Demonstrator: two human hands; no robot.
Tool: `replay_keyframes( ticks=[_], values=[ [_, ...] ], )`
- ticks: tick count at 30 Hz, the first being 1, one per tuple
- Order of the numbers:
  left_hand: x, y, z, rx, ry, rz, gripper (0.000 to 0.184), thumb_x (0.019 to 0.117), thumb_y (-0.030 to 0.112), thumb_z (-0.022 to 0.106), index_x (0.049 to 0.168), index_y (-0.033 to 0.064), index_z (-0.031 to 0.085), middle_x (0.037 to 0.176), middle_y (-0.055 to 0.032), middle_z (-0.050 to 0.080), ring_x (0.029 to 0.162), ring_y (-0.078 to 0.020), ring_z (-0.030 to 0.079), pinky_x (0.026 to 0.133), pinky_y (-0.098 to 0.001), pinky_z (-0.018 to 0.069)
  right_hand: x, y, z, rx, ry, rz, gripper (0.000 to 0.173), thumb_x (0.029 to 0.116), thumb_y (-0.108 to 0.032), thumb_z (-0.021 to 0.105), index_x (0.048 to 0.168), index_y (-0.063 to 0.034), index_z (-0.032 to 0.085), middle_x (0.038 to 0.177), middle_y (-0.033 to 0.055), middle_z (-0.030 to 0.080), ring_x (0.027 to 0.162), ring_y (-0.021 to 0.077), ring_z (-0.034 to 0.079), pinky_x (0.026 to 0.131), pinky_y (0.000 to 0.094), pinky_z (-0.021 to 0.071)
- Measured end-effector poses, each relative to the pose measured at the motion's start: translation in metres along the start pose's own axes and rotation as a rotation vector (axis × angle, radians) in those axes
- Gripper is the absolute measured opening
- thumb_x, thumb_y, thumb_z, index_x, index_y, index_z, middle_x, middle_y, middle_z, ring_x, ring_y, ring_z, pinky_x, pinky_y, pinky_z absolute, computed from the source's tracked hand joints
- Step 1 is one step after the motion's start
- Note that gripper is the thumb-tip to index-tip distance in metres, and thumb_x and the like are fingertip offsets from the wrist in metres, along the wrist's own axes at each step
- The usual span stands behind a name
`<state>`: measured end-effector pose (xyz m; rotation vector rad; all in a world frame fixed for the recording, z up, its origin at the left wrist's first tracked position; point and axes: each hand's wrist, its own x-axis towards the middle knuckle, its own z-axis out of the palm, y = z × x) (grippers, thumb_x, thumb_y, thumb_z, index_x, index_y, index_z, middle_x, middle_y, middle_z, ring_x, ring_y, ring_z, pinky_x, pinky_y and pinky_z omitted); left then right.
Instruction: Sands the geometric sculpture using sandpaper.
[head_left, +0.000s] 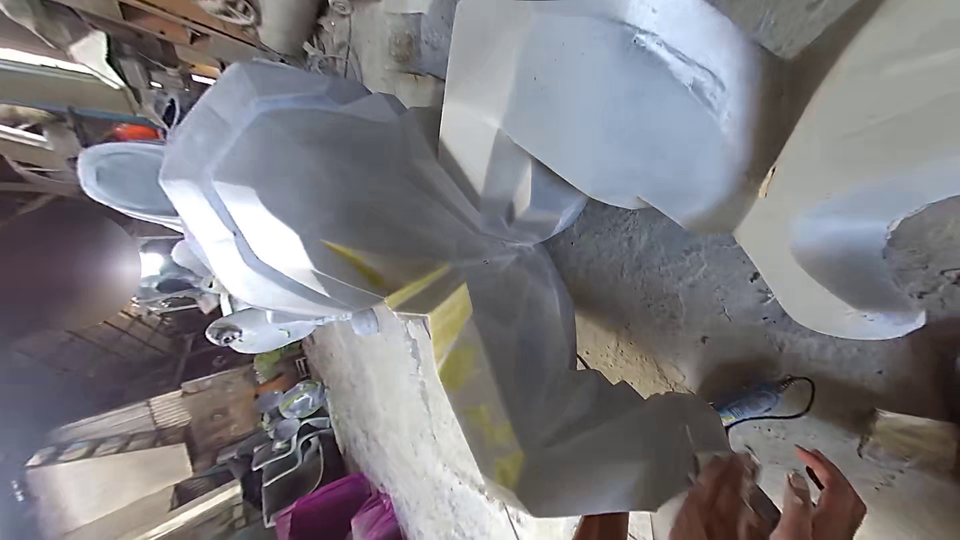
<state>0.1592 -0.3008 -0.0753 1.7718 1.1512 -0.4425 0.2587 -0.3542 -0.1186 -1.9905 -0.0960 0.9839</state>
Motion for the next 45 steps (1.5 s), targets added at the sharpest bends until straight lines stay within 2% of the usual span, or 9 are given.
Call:
replay_keyframes(
  ticks=[4,7,12,17,24,29,35,40,45],
  values=[
    [0.026,-0.025,-0.006,-0.032,-0.107,-0.183,0.058,0.1111,0.035,0.027,0.157,0.0008,0.037,0.164,-0.0168,0.035,0.155,-0.0278,0.028,0.128,-0.0508,0.0177,-0.002,0.033,0.01,0.002,0.101,-0.085,0.055,0.1037,-0.036,0.041,0.133,0.0086,0.057,0.145,0.0358,0.045,0.14,0.0408,0.042,0.112,0.0453,0.0419],
    [-0.017,0.022,-0.004,-0.104,-0.073,0.017,0.059,0.1093,0.03,0.029,0.152,-0.0101,0.037,0.161,-0.0269,0.035,0.152,-0.0368,0.031,0.126,-0.0524,0.0223,0.001,0.015,0.005,0.048,0.068,-0.041,0.055,0.1039,-0.031,0.04,0.134,0.0129,0.053,0.147,0.0388,0.04,0.143,0.042,0.038,0.114,0.0445,0.0408],
    [0.011,-0.026,-0.004,-0.018,-0.044,-0.109,0.057,0.1113,0.037,0.029,0.154,0.0037,0.043,0.161,-0.0131,0.041,0.151,-0.0218,0.037,0.125,-0.0432,0.0298,-0.005,0.03,0.006,0.107,0.059,-0.03,0.06,0.107,-0.04,0.037,0.14,0.0097,0.048,0.15,0.0338,0.041,0.144,0.0352,0.038,0.115,0.0444,0.039],
    [-0.025,0.011,0.007,-0.179,0.0,-0.031,0.06,0.1108,0.03,0.028,0.153,-0.0122,0.034,0.162,-0.0288,0.032,0.154,-0.0361,0.028,0.128,-0.0503,0.0206,-0.004,0.034,0.005,0.2,0.077,0.022,0.054,0.1068,-0.032,0.038,0.143,0.0075,0.046,0.152,0.029,0.041,0.144,0.0312,0.04,0.112,0.0444,0.0419],
    [0.029,-0.036,0.01,-0.087,0.002,-0.185,0.063,0.1104,0.045,0.019,0.155,0.0073,0.042,0.161,-0.0118,0.042,0.151,-0.0239,0.036,0.126,-0.0498,0.0257,-0.006,0.023,0.006,0.212,0.088,0.122,0.064,0.1066,-0.046,0.034,0.146,0.0035,0.045,0.151,0.0235,0.043,0.14,0.0306,0.045,0.108,0.0507,0.047],
    [-0.032,0.04,0.016,-0.207,0.072,0.048,0.066,0.1108,0.042,0.026,0.152,-0.0069,0.042,0.161,-0.0214,0.038,0.154,-0.0302,0.028,0.129,-0.051,0.0192,-0.001,0.018,0.001,0.329,0.058,0.278,0.059,0.1049,-0.041,0.039,0.149,-0.0012,0.043,0.15,0.0205,0.045,0.134,0.0265,0.05,0.105,0.0453,0.0503],
    [0.037,-0.032,0.004,-0.052,-0.072,-0.226,0.066,0.1096,0.049,0.022,0.154,0.0052,0.045,0.162,-0.0132,0.04,0.152,-0.0254,0.033,0.127,-0.0487,0.023,0.002,0.011,0.005,0.195,0.022,0.363,0.065,0.1057,-0.05,0.027,0.147,-0.0045,0.049,0.152,0.0209,0.045,0.139,0.0303,0.047,0.105,0.0542,0.0482],
    [-0.034,0.03,-0.001,-0.118,-0.03,0.065,0.069,0.1095,0.046,0.026,0.155,-0.0046,0.037,0.165,-0.0194,0.031,0.156,-0.0273,0.025,0.129,-0.049,0.0226,0.005,0.011,0.007,0.271,0.077,0.401,0.058,0.1071,-0.046,0.031,0.147,-0.0073,0.048,0.15,0.0172,0.046,0.137,0.0273,0.049,0.105,0.0534,0.0483],
    [0.034,-0.029,-0.004,0.0,-0.123,-0.185,0.066,0.1091,0.051,0.023,0.148,0.006,0.052,0.158,-0.0093,0.046,0.149,-0.0199,0.039,0.125,-0.0451,0.0299,0.003,0.011,0.009,0.19,0.069,0.349,0.061,0.1062,-0.047,0.027,0.147,-0.0072,0.049,0.151,0.0186,0.045,0.138,0.028,0.047,0.105,0.053,0.0482]
  ],
)
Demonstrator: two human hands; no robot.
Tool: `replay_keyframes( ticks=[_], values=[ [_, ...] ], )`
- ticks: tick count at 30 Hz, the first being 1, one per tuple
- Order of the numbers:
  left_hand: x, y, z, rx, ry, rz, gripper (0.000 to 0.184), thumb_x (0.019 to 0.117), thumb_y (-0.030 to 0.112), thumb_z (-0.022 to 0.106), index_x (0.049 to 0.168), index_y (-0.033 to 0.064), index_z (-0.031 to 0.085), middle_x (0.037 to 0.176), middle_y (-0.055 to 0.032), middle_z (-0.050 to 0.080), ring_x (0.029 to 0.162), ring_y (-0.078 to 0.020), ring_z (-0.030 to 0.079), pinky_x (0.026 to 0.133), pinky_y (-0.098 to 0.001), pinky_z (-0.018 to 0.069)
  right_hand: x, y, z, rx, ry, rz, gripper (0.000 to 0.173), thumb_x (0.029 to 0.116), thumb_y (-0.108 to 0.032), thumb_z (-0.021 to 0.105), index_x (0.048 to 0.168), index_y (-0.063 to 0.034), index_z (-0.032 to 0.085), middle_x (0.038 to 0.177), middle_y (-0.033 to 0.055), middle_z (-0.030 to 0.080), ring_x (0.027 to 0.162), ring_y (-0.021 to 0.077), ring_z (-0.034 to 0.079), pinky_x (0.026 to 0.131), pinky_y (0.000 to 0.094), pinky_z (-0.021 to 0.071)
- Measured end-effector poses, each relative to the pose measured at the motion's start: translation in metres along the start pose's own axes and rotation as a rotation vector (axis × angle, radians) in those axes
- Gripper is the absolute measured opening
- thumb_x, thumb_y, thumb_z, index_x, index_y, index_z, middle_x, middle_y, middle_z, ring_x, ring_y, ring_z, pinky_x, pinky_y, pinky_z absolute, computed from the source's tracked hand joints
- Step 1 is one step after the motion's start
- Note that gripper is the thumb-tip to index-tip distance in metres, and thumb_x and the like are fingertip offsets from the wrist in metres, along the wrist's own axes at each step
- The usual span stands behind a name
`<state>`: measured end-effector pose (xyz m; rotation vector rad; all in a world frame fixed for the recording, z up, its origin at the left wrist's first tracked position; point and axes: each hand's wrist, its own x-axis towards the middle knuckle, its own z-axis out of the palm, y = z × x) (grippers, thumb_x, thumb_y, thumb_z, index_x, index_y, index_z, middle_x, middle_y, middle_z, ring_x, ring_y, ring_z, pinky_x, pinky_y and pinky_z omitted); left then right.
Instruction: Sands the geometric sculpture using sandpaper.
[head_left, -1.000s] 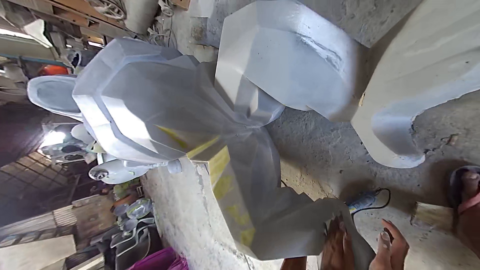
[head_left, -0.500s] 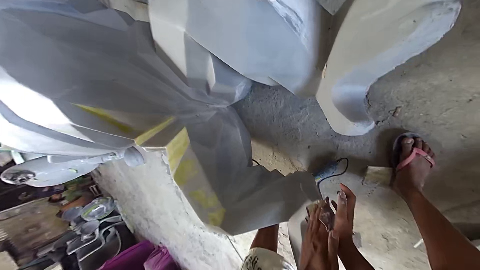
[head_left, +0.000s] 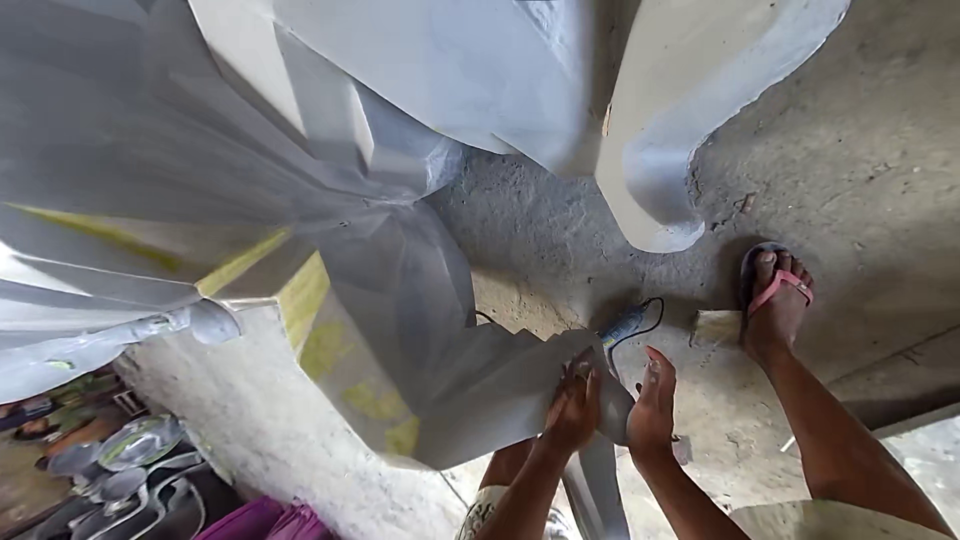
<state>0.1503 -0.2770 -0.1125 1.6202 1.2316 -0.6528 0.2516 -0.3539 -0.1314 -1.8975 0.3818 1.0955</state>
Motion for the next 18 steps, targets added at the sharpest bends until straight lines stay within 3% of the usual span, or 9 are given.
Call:
replay_keyframes(
  ticks=[5,6,8,10,13,16,18],
  values=[
    [-0.059,0.033,0.003,-0.141,0.086,0.176,0.067,0.1085,0.046,0.037,0.153,-0.0035,0.041,0.16,-0.0177,0.04,0.151,-0.023,0.035,0.126,-0.0442,0.0298,0.001,-0.005,0.001,0.027,-0.004,0.032,0.059,0.1069,-0.048,0.032,0.146,-0.0079,0.05,0.15,0.0164,0.047,0.137,0.0257,0.048,0.106,0.0505,0.048],
    [-0.058,0.029,0.001,-0.092,0.056,0.137,0.066,0.1084,0.047,0.037,0.153,-0.0017,0.043,0.16,-0.0161,0.041,0.151,-0.0216,0.036,0.126,-0.0433,0.0305,-0.003,-0.004,-0.001,-0.004,0.001,0.045,0.061,0.1062,-0.05,0.031,0.145,-0.0083,0.051,0.149,0.0165,0.048,0.136,0.0258,0.049,0.105,0.0502,0.0485],
    [-0.01,0.015,-0.009,0.018,-0.052,0.022,0.061,0.1093,0.045,0.031,0.153,0.0045,0.046,0.16,-0.0114,0.043,0.15,-0.0205,0.038,0.124,-0.0444,0.0309,0.002,-0.006,0.0,-0.034,-0.02,-0.002,0.059,0.1064,-0.044,0.029,0.145,-0.0053,0.052,0.149,0.0198,0.048,0.137,0.0277,0.048,0.107,0.0489,0.0472],
    [0.033,0.001,-0.017,0.05,-0.169,-0.035,0.054,0.1108,0.034,0.028,0.151,0.0047,0.048,0.158,-0.0139,0.045,0.149,-0.0254,0.039,0.124,-0.0477,0.029,0.001,-0.004,0.0,-0.026,-0.028,-0.026,0.055,0.1067,-0.039,0.031,0.143,-0.0041,0.052,0.148,0.0203,0.049,0.135,0.0275,0.05,0.105,0.0471,0.0486],
    [0.004,0.006,-0.022,0.026,-0.19,-0.05,0.057,0.1114,0.037,0.026,0.156,0.0032,0.041,0.162,-0.0135,0.04,0.152,-0.0229,0.034,0.127,-0.0452,0.0239,-0.003,-0.001,-0.001,0.002,-0.042,-0.035,0.053,0.1067,-0.037,0.033,0.142,-0.0038,0.054,0.147,0.0202,0.05,0.134,0.0266,0.051,0.105,0.045,0.0487],
    [-0.035,0.014,-0.023,-0.031,-0.124,-0.056,0.062,0.1098,0.046,0.032,0.144,-0.0024,0.05,0.146,-0.019,0.055,0.14,-0.0216,0.049,0.119,-0.0404,0.0368,-0.001,-0.001,0.0,-0.006,-0.023,-0.049,0.052,0.1055,-0.036,0.034,0.14,-0.0026,0.055,0.144,0.0207,0.052,0.134,0.0263,0.051,0.109,0.0435,0.0459],
    [-0.012,0.001,-0.026,0.06,-0.198,-0.016,0.06,0.1111,0.039,0.027,0.15,-0.0013,0.047,0.155,-0.0181,0.048,0.147,-0.0234,0.042,0.125,-0.0424,0.0299,-0.006,-0.001,0.001,-0.021,-0.021,-0.031,0.051,0.1061,-0.037,0.035,0.139,-0.0043,0.056,0.142,0.0188,0.054,0.131,0.0246,0.053,0.106,0.0429,0.048]
  ],
)
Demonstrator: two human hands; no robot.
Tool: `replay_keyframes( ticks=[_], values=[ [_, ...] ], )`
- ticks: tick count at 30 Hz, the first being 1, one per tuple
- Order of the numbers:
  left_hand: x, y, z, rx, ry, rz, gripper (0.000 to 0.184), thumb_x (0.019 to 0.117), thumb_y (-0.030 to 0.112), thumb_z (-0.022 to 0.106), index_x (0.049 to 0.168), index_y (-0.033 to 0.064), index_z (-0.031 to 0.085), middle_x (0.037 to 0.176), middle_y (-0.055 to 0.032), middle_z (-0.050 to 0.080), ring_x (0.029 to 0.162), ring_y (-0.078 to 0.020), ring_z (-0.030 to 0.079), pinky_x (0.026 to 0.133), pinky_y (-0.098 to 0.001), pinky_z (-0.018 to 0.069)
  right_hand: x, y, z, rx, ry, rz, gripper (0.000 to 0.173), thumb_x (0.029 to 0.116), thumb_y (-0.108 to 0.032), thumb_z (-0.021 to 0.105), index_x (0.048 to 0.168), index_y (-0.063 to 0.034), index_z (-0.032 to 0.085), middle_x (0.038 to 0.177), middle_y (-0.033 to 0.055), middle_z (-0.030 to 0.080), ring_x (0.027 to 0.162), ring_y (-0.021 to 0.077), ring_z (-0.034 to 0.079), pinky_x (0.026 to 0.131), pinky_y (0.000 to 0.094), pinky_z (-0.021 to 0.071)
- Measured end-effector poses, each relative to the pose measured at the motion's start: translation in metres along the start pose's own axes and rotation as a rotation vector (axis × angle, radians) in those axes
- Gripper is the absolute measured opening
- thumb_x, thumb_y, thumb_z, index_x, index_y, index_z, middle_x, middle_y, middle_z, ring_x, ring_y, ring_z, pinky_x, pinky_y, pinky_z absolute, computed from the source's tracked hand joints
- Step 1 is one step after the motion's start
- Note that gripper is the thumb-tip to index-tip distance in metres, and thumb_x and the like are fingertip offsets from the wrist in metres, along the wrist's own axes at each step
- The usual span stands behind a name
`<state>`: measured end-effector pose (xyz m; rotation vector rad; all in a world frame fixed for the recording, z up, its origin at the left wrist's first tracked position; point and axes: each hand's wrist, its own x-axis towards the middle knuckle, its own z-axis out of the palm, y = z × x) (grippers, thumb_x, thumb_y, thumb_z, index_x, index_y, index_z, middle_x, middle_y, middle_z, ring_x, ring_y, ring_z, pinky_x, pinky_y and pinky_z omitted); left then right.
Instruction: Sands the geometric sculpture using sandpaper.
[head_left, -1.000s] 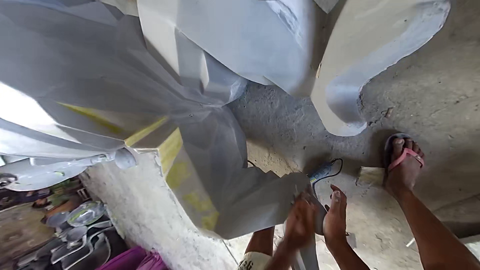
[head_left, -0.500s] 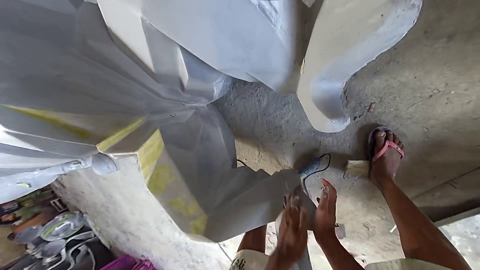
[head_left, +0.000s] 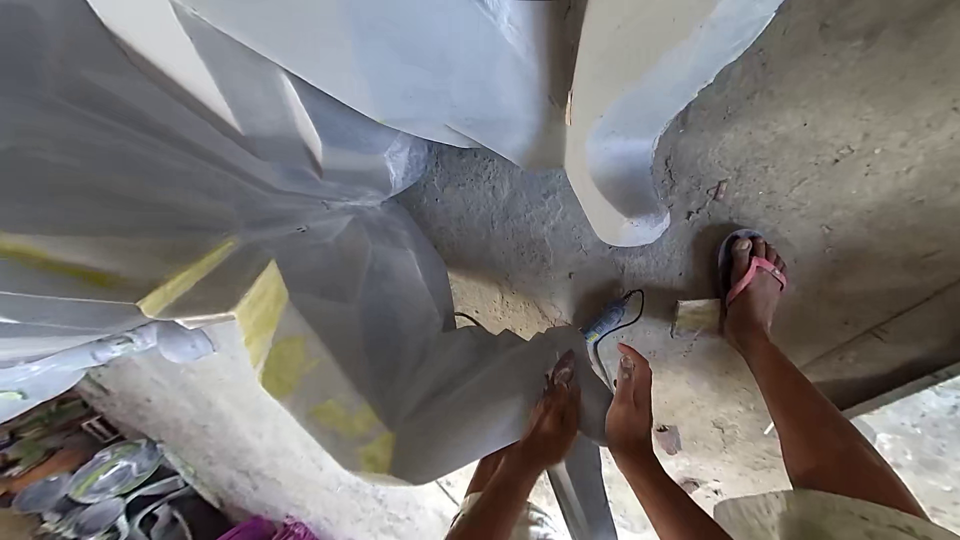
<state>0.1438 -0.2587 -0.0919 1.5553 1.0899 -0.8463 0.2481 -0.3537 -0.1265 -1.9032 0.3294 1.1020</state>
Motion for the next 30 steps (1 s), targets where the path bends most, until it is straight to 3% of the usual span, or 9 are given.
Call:
replay_keyframes(
  ticks=[4,8,10,16,19,20,23,26,30],
  values=[
    [0.095,-0.009,-0.032,0.322,-0.312,0.014,0.059,0.1107,0.043,0.023,0.139,0.0051,0.058,0.137,-0.0194,0.062,0.132,-0.0328,0.057,0.111,-0.0564,0.0423,0.006,-0.002,0.002,0.019,-0.003,-0.002,0.052,0.1064,-0.038,0.035,0.138,-0.004,0.057,0.142,0.019,0.053,0.132,0.025,0.053,0.106,0.0424,0.0487],
    [0.044,0.009,-0.042,0.159,-0.314,0.226,0.057,0.1117,0.045,0.023,0.146,0.0136,0.056,0.146,-0.0078,0.059,0.141,-0.0189,0.05,0.122,-0.0449,0.0337,0.003,-0.004,0.003,0.056,0.03,-0.021,0.053,0.1065,-0.039,0.037,0.14,-0.003,0.055,0.145,0.0185,0.051,0.136,0.0241,0.049,0.111,0.0402,0.0461],
    [0.041,0.007,-0.052,0.186,-0.334,0.303,0.057,0.1114,0.045,0.025,0.138,0.0087,0.06,0.135,-0.012,0.064,0.132,-0.0217,0.057,0.115,-0.0455,0.0428,0.006,-0.003,0.004,0.033,0.061,-0.042,0.054,0.106,-0.041,0.037,0.14,-0.0037,0.055,0.146,0.0172,0.051,0.136,0.0237,0.049,0.109,0.0404,0.0469],
    [0.103,0.004,-0.046,0.373,-0.523,0.104,0.057,0.111,0.043,0.025,0.138,0.0045,0.058,0.13,-0.0223,0.064,0.126,-0.037,0.059,0.109,-0.0595,0.0432,0.005,-0.002,0.003,0.0,0.07,-0.091,0.053,0.1061,-0.039,0.037,0.139,-0.0022,0.056,0.148,0.0191,0.05,0.14,0.0253,0.046,0.109,0.04,0.0476],
    [0.043,0.025,-0.061,0.12,-0.449,0.217,0.057,0.1106,0.044,0.029,0.103,0.0011,0.066,0.086,-0.0149,0.063,0.085,-0.0258,0.064,0.08,-0.0459,0.0524,0.004,-0.004,0.004,0.002,0.075,-0.063,0.055,0.1058,-0.042,0.036,0.14,-0.0039,0.055,0.149,0.0183,0.049,0.139,0.0252,0.048,0.109,0.0411,0.0482],
    [0.038,0.023,-0.064,0.1,-0.456,0.265,0.056,0.1108,0.045,0.029,0.102,0.0024,0.066,0.084,-0.0125,0.062,0.082,-0.0227,0.064,0.078,-0.043,0.0531,0.003,-0.005,0.004,-0.018,0.086,-0.058,0.056,0.1058,-0.044,0.035,0.14,-0.0051,0.055,0.149,0.0178,0.049,0.139,0.0253,0.048,0.109,0.0416,0.0479],
    [0.084,0.003,-0.059,0.332,-0.538,0.271,0.057,0.1116,0.043,0.025,0.129,0.0048,0.063,0.115,-0.019,0.069,0.112,-0.0313,0.067,0.1,-0.0534,0.0511,0.001,-0.005,0.002,-0.106,0.113,-0.115,0.057,0.1058,-0.046,0.035,0.14,-0.0052,0.056,0.15,0.0173,0.048,0.143,0.0269,0.043,0.117,0.045,0.0408],
    [0.135,0.0,-0.04,0.458,-0.614,0.088,0.058,0.1121,0.04,0.024,0.138,0.0002,0.057,0.142,-0.0238,0.057,0.133,-0.0391,0.054,0.112,-0.0599,0.0395,0.005,-0.005,0.002,-0.121,0.122,-0.159,0.059,0.1062,-0.046,0.034,0.141,-0.0032,0.056,0.152,0.0201,0.046,0.146,0.0295,0.04,0.12,0.0468,0.0374],
    [0.066,0.03,-0.056,0.136,-0.585,0.167,0.054,0.1109,0.042,0.033,0.121,0.0001,0.066,0.111,-0.021,0.068,0.108,-0.0314,0.066,0.098,-0.0525,0.0501,0.003,-0.004,0.002,-0.093,0.118,-0.126,0.06,0.1053,-0.046,0.033,0.144,-0.0049,0.052,0.155,0.0186,0.043,0.145,0.028,0.041,0.116,0.0456,0.0408]
  ],
)
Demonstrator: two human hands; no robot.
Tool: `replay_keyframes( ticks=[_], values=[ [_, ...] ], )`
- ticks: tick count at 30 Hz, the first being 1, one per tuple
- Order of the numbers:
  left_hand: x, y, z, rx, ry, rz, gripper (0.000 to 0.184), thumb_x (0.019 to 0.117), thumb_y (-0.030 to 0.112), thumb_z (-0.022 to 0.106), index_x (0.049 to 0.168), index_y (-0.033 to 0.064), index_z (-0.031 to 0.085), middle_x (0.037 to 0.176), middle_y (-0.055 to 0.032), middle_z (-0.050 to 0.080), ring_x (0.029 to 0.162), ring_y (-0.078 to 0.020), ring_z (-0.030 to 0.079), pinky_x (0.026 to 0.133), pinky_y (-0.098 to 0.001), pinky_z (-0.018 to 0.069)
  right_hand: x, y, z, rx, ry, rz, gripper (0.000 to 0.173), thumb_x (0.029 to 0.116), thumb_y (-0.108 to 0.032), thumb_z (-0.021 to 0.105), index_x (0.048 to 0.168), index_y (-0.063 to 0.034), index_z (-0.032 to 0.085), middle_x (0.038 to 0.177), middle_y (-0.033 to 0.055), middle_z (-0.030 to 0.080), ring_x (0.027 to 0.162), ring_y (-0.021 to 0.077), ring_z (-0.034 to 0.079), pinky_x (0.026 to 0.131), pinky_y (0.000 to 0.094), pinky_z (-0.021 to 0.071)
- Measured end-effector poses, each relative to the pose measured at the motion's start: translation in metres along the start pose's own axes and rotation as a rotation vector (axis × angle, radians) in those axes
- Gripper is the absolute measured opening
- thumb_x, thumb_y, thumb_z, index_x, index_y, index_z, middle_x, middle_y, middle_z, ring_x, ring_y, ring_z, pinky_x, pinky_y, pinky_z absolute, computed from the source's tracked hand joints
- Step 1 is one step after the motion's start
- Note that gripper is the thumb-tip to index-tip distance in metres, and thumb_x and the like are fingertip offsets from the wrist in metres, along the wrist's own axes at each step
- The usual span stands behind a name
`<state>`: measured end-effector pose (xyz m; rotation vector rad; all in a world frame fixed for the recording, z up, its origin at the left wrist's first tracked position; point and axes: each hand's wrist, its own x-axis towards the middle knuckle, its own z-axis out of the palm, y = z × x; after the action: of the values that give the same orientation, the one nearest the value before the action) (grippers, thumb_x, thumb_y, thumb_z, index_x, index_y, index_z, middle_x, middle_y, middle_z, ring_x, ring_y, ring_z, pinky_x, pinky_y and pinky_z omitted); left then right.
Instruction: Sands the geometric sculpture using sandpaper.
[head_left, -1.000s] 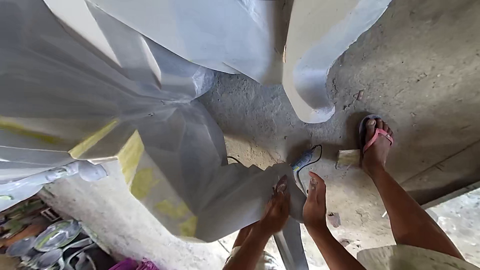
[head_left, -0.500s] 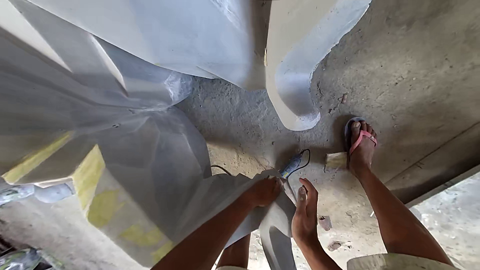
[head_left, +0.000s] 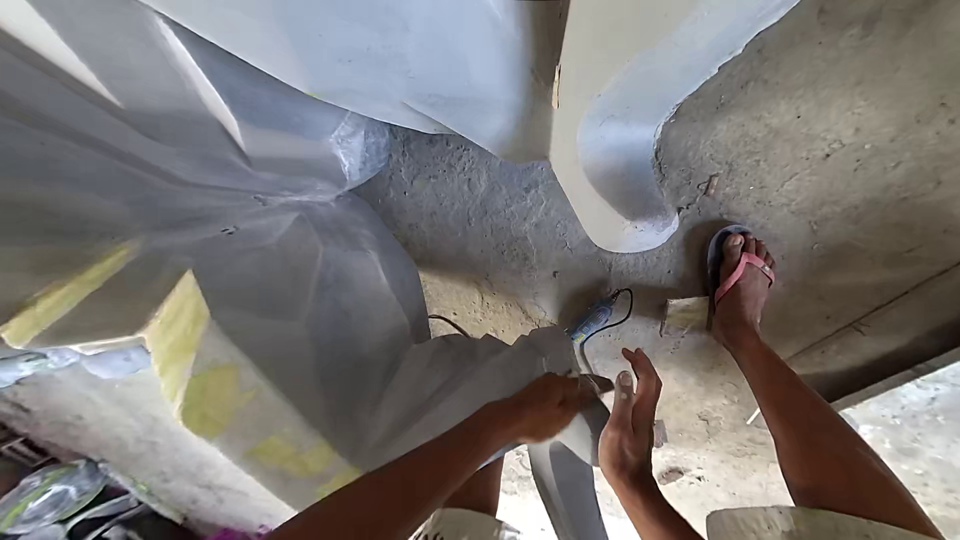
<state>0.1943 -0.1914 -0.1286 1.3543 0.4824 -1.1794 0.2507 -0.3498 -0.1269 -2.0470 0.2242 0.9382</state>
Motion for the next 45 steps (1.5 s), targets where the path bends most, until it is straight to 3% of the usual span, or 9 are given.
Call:
replay_keyframes(
  ticks=[2,10,13,18,25,30,35,40,45],
  values=[
    [-0.022,0.004,0.006,-0.039,0.053,0.139,0.055,0.111,0.045,0.032,0.111,0.0022,0.066,0.096,-0.0149,0.067,0.093,-0.0238,0.066,0.087,-0.0441,0.0532,-0.003,-0.002,0.001,-0.014,0.002,0.0,0.059,0.1056,-0.046,0.032,0.144,-0.0062,0.052,0.156,0.0177,0.042,0.145,0.028,0.04,0.117,0.046,0.0403],
    [0.078,-0.043,-0.021,0.402,-0.042,-0.203,0.046,0.1097,0.035,0.036,0.14,0.0098,0.059,0.146,-0.0148,0.056,0.131,-0.0352,0.056,0.105,-0.0616,0.0453,-0.001,-0.003,-0.002,-0.06,-0.018,-0.039,0.06,0.1059,-0.048,0.032,0.143,-0.0063,0.054,0.156,0.0194,0.041,0.148,0.0299,0.036,0.119,0.0474,0.0366],
    [0.031,0.003,-0.015,0.296,-0.133,-0.096,0.049,0.1109,0.039,0.032,0.13,0.0037,0.06,0.117,-0.0231,0.066,0.112,-0.0397,0.064,0.096,-0.0625,0.0488,0.002,-0.001,-0.001,-0.042,-0.02,-0.033,0.062,0.1053,-0.049,0.032,0.143,-0.0047,0.053,0.156,0.0196,0.041,0.148,0.0297,0.037,0.12,0.0473,0.0364],
    [0.071,-0.039,-0.023,0.359,-0.088,-0.262,0.047,0.1097,0.032,0.037,0.145,0.0059,0.053,0.146,-0.0186,0.055,0.134,-0.037,0.054,0.107,-0.0618,0.0437,0.001,-0.002,-0.001,-0.097,-0.037,-0.048,0.058,0.1063,-0.046,0.034,0.141,-0.0053,0.056,0.155,0.0205,0.042,0.147,0.0306,0.039,0.12,0.0481,0.0366],
    [0.086,-0.02,-0.027,0.413,-0.15,-0.36,0.042,0.1059,0.031,0.046,0.128,-0.0016,0.061,0.12,-0.0266,0.065,0.114,-0.0447,0.063,0.094,-0.0664,0.049,0.001,-0.002,0.0,-0.072,-0.047,-0.052,0.055,0.1063,-0.042,0.037,0.136,-0.0021,0.059,0.15,0.0225,0.047,0.145,0.0314,0.041,0.118,0.0461,0.0388],
    [0.088,-0.04,-0.026,0.425,-0.111,-0.246,0.044,0.109,0.031,0.038,0.137,0.003,0.058,0.143,-0.0185,0.057,0.131,-0.0367,0.056,0.106,-0.0608,0.0453,0.003,-0.003,-0.002,-0.154,-0.085,-0.046,0.051,0.1054,-0.042,0.041,0.136,-0.0054,0.061,0.15,0.0203,0.048,0.143,0.0317,0.044,0.117,0.0479,0.0413],
    [0.169,-0.09,-0.036,0.306,-0.027,-0.628,0.039,0.0991,0.034,0.051,0.118,0.005,0.07,0.121,-0.0208,0.069,0.114,-0.0401,0.065,0.09,-0.068,0.0489,0.004,0.001,-0.001,-0.089,-0.119,-0.053,0.052,0.1057,-0.043,0.042,0.138,-0.0056,0.059,0.153,0.0196,0.045,0.145,0.0289,0.042,0.115,0.0449,0.0437],
    [0.111,-0.055,-0.039,0.362,-0.157,-0.187,0.051,0.112,0.035,0.03,0.127,0.0004,0.064,0.118,-0.0228,0.067,0.115,-0.0381,0.064,0.101,-0.0593,0.0473,0.002,-0.001,-0.002,-0.068,-0.129,-0.025,0.048,0.1055,-0.038,0.043,0.136,-0.005,0.06,0.15,0.0189,0.048,0.14,0.027,0.047,0.109,0.0424,0.0495],
    [0.107,-0.083,-0.046,0.379,-0.092,-0.293,0.051,0.1113,0.036,0.029,0.133,0.001,0.06,0.123,-0.0252,0.066,0.117,-0.0416,0.063,0.099,-0.0631,0.0475,0.004,-0.002,-0.001,-0.081,-0.127,-0.054,0.047,0.1058,-0.039,0.042,0.135,-0.0062,0.061,0.151,0.0186,0.048,0.14,0.0272,0.047,0.107,0.0432,0.0499]
  ],
)
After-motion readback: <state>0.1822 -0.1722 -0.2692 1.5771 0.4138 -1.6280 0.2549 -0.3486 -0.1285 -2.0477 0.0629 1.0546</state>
